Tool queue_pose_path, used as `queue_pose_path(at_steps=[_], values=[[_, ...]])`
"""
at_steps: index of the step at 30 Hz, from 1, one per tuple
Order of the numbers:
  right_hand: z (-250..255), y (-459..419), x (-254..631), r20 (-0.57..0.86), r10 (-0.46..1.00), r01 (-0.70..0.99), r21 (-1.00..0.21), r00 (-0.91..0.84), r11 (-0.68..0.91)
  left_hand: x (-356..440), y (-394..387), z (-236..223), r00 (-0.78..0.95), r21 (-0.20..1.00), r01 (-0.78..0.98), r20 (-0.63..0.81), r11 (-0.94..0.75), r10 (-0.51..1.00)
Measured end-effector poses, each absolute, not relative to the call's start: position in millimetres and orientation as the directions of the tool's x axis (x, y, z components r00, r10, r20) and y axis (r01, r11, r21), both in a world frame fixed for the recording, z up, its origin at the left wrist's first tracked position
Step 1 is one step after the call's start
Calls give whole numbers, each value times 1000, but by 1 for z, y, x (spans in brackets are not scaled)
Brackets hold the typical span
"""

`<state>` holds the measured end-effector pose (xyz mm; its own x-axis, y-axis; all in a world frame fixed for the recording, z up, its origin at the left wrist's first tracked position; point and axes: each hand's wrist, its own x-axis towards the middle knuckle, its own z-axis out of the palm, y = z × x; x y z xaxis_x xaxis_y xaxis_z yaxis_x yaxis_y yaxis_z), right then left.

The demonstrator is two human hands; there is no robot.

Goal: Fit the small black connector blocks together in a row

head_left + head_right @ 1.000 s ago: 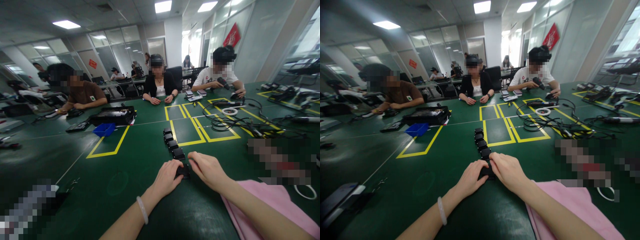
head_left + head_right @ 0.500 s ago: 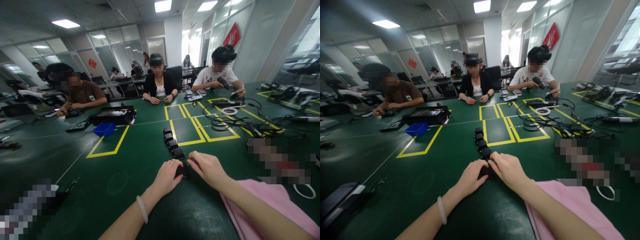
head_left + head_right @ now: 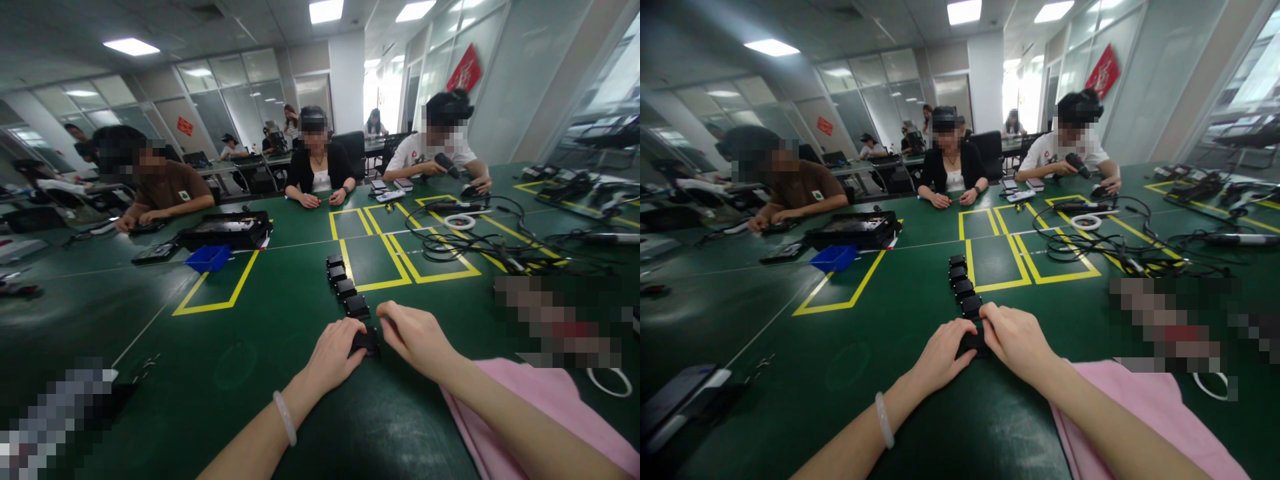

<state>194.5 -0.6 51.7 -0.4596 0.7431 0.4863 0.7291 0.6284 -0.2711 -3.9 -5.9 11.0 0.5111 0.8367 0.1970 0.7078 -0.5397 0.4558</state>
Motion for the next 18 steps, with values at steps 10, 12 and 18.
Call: queue_pose_path(at_steps=[10, 12, 18], values=[[52, 0, 195, 483, 736, 725, -260, -474, 638, -4, -6, 11, 517, 451, 706, 201, -547, 832], [51, 0, 195, 491, 738, 730, -262, -463, 631, -4, -6, 12, 519, 453, 705, 197, -546, 832], [53, -1, 195, 479, 756, 742, -275, -447, 612, -4, -6, 11, 515, 454, 705, 202, -545, 833]])
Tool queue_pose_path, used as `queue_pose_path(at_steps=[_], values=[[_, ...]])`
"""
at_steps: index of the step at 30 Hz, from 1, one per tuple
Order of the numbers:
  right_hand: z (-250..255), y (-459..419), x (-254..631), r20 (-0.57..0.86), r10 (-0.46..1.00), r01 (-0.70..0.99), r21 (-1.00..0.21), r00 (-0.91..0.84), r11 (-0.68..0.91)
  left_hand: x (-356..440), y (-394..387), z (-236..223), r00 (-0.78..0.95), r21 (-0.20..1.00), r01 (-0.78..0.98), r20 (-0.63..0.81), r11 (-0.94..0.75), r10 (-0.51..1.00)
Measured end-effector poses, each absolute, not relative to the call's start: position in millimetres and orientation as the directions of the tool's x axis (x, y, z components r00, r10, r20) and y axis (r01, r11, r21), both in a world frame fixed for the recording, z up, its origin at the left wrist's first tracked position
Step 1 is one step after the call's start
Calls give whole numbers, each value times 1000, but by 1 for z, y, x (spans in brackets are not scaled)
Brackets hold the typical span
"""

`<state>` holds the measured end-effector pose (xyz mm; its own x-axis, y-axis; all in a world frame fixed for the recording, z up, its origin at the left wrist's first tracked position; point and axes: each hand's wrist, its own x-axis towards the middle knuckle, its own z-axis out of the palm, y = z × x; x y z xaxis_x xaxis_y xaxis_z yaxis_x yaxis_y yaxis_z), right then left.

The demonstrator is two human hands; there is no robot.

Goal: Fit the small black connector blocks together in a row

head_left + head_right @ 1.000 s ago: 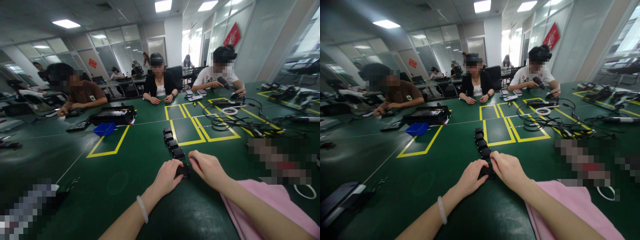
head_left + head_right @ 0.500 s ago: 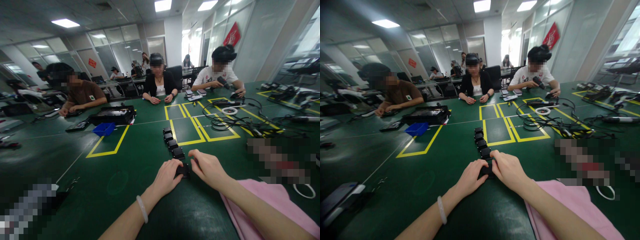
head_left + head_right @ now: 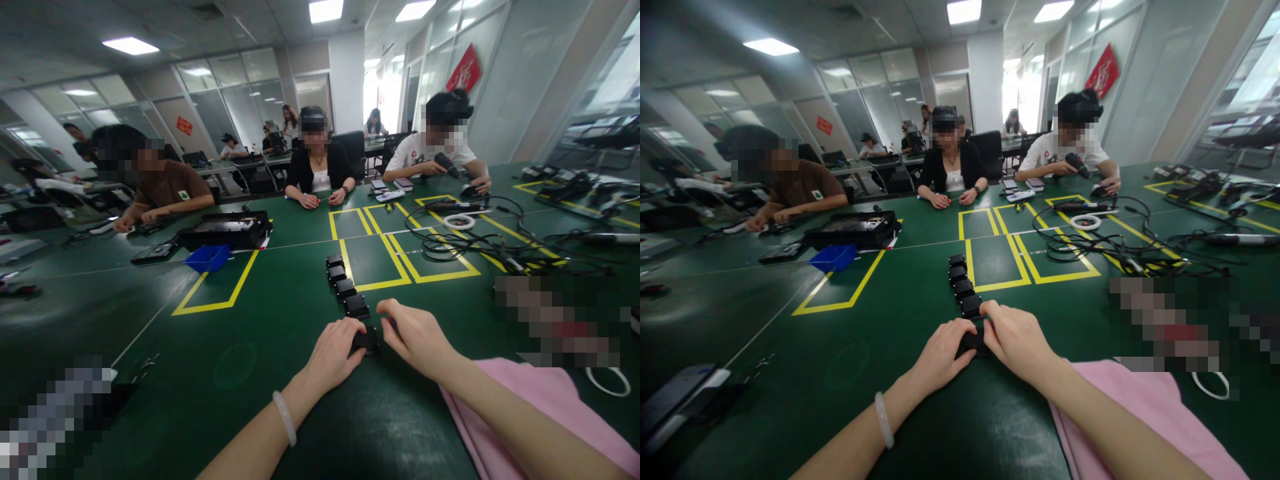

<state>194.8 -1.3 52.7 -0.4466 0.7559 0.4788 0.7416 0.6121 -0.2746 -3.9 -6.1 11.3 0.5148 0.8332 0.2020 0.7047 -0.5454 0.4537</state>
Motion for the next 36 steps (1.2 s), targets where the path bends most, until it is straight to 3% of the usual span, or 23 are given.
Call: queue_pose_path(at_steps=[15, 36], values=[[53, -1, 196, 464, 752, 714, -301, -469, 632, -3, -7, 13, 517, 461, 698, 206, -549, 831], [46, 3, 196, 510, 731, 749, -226, -454, 622, -3, -6, 11, 513, 444, 709, 207, -548, 833]])
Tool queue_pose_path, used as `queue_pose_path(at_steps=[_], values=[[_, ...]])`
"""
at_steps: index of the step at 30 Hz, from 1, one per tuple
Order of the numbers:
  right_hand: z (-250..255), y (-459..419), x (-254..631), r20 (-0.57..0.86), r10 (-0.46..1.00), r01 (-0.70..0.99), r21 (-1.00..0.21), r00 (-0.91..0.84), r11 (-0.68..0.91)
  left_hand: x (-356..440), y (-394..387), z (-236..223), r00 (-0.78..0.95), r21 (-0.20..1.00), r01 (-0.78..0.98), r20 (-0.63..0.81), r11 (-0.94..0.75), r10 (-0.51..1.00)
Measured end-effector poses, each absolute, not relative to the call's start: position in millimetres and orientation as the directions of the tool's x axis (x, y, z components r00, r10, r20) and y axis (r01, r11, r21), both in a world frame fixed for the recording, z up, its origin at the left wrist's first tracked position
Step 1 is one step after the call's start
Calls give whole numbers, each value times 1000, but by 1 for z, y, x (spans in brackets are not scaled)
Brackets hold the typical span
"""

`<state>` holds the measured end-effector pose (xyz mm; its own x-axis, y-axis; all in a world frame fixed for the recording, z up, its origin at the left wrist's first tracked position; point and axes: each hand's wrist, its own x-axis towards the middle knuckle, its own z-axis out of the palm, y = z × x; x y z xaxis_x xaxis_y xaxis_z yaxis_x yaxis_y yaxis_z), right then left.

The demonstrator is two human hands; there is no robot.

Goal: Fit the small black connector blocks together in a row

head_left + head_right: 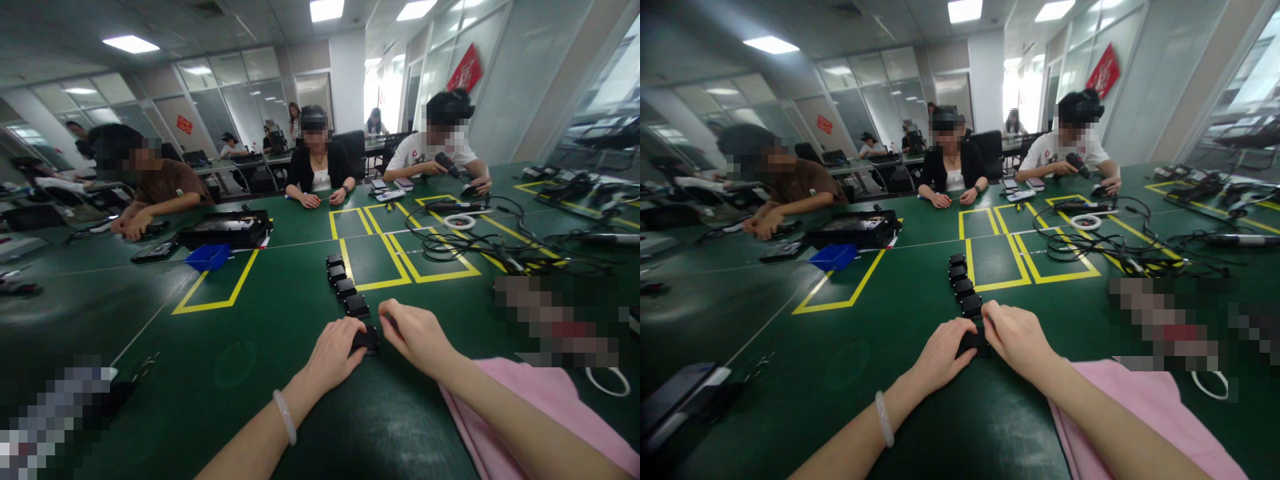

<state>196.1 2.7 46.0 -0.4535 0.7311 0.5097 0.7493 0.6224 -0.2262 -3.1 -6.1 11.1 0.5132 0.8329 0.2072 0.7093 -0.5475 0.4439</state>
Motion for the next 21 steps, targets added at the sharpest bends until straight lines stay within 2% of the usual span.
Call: queue_pose_path(at_steps=[21], values=[[47, 1, 195, 494, 741, 715, -294, -454, 634, -3, -6, 10, 511, 443, 706, 222, -553, 830]])
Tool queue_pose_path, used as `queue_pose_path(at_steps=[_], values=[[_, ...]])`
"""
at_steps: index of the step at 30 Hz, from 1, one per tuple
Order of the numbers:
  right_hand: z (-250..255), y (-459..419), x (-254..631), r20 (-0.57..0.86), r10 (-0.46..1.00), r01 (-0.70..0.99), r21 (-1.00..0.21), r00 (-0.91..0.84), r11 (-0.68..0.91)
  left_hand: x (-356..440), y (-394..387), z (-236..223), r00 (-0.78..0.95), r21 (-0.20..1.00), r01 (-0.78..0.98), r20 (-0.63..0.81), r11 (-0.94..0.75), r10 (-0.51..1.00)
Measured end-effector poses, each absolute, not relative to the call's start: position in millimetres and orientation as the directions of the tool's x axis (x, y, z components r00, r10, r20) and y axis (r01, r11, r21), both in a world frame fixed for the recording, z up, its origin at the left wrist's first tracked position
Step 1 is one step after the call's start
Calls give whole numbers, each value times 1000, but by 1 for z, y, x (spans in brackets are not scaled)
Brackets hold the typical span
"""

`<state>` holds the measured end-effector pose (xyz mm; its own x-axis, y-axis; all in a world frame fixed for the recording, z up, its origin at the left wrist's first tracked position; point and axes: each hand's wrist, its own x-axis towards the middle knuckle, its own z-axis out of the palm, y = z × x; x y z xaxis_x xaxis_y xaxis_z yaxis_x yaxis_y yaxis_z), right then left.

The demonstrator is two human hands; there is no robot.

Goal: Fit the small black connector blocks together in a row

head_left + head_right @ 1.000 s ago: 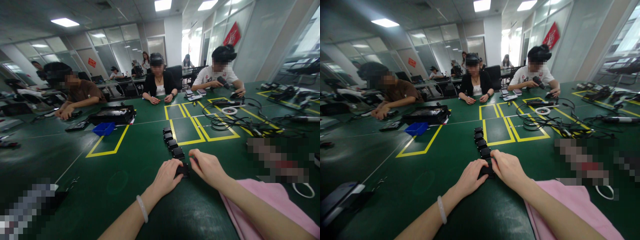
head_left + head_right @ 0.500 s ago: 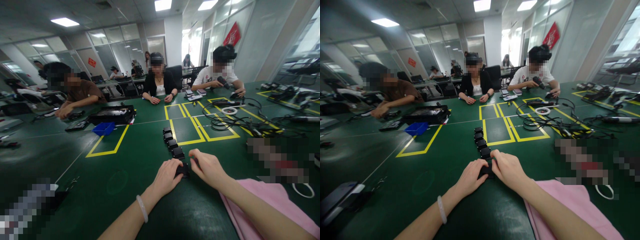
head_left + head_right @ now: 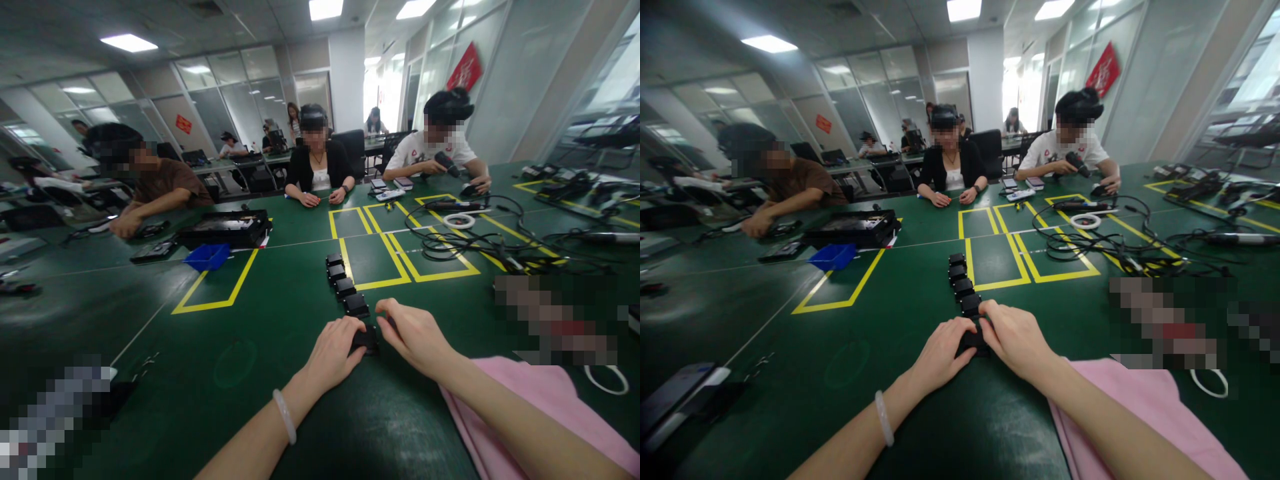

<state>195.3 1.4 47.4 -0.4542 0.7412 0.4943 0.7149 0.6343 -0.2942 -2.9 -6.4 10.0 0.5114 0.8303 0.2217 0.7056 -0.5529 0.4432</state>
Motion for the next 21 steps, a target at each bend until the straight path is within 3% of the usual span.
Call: queue_pose_path(at_steps=[21], values=[[49, 2, 195, 496, 753, 724, -307, -432, 618, -1, -9, 12, 519, 441, 696, 235, -566, 822]])
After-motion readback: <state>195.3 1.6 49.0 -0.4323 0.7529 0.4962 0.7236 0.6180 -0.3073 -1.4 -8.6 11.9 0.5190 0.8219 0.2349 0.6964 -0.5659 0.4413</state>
